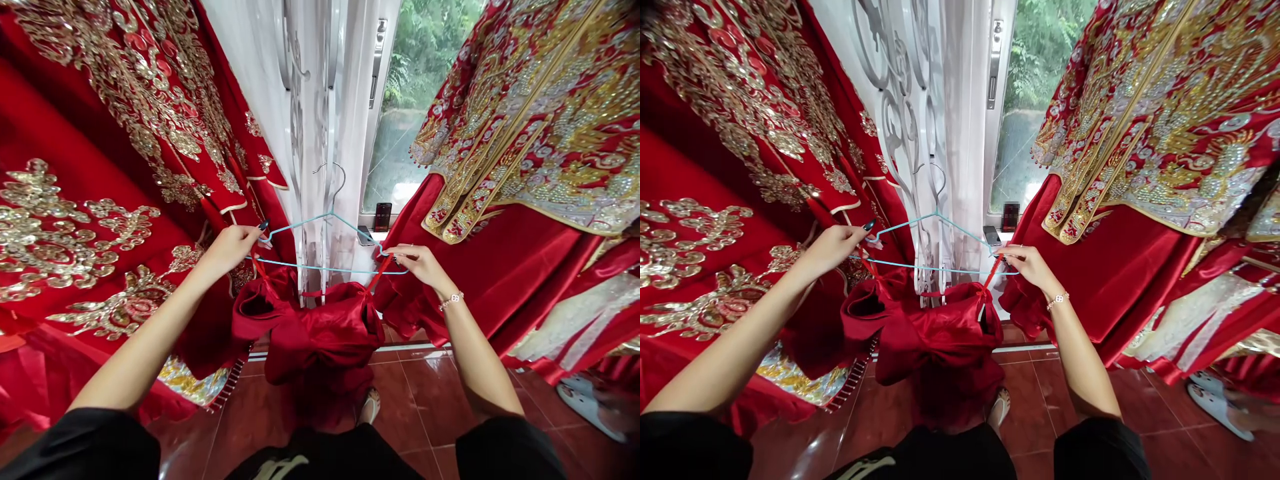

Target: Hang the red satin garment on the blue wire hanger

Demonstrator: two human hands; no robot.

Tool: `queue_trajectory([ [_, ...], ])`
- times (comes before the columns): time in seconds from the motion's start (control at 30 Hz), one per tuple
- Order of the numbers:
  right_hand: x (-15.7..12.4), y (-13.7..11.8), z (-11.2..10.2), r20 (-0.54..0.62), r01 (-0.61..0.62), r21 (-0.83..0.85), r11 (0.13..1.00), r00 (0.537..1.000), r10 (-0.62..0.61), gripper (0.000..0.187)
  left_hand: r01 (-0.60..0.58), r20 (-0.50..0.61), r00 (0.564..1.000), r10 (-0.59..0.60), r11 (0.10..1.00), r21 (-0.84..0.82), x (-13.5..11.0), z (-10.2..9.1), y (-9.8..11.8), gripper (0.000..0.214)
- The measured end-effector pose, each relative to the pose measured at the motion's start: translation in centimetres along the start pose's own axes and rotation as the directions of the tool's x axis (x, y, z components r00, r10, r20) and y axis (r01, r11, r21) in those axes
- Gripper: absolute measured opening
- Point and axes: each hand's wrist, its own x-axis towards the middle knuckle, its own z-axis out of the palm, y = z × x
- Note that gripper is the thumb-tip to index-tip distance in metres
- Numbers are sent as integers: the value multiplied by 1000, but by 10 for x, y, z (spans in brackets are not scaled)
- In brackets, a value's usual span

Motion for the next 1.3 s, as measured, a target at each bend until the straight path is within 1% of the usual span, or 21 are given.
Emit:
queue_trajectory([
  [0.1,-1,0,2,6,-1,3,1000,1000,1,28,53,43,998,-51,997,-58,0,5,0,50],
  [0.13,-1,0,3,14,-2,3,1000,1000,2,28,50,35,998,-49,998,-41,0,7,2,50],
  [0.17,-1,0,4,21,-4,3,1000,1000,4,28,28,20,999,-29,999,30,-1,9,5,50],
  [0.23,-1,-1,5,29,-6,9,1000,1000,5,29,-47,-28,998,58,952,303,-4,11,11,46],
  [0.3,-1,-3,5,18,-6,16,1000,1000,5,28,-98,-91,979,183,812,576,-7,10,15,42],
  [0.37,-5,-4,4,-5,-12,21,1000,1000,12,27,-135,-143,935,325,696,706,-13,5,11,40],
  [0.4,-9,-3,5,-21,-21,33,999,1000,22,26,-167,-162,902,401,670,724,-18,2,6,39],
  [0.5,-29,10,14,-122,-53,182,982,990,76,37,-344,-178,765,619,626,700,-46,3,-26,32],
  [0.53,-38,19,21,-186,-60,261,964,976,111,44,-420,-153,723,674,604,677,-58,9,-40,29],
  [0.57,-48,31,32,-265,-65,333,941,951,159,49,-515,-88,686,722,568,642,-71,17,-54,26],
  [0.6,-58,44,44,-341,-81,385,919,913,223,52,-609,14,668,744,536,585,-84,27,-68,25],
  [0.63,-68,57,59,-367,-136,403,905,882,295,51,-685,135,664,735,525,505,-95,38,-81,25],
  [0.67,-76,71,74,-335,-231,375,898,869,364,47,-736,258,660,706,539,409,-105,48,-93,25],
  [0.7,-84,83,89,-214,-335,316,888,886,411,45,-740,363,672,645,587,328,-113,58,-103,26],
  [0.73,-91,94,104,-130,-391,283,876,889,439,42,-713,449,687,572,649,265,-119,64,-111,26],
  [0.8,-101,109,126,-5,-456,223,861,883,469,41,-596,550,727,412,776,205,-126,69,-121,27],
  [0.87,-108,118,138,29,-487,182,854,871,491,42,-485,579,755,307,856,180,-128,65,-125,26],
  [0.9,-110,120,140,32,-501,156,851,864,503,41,-453,577,764,287,876,165,-127,61,-126,26],
  [1.07,-121,120,144,43,-532,85,843,847,530,31,-412,508,799,322,908,71,-123,49,-119,22],
  [1.2,-132,113,152,47,-540,92,837,842,538,51,-398,506,810,296,911,105,-120,49,-112,21],
  [1.3,-137,111,149,5,-559,104,822,827,562,55,-369,547,804,232,917,154,-118,46,-110,16],
])
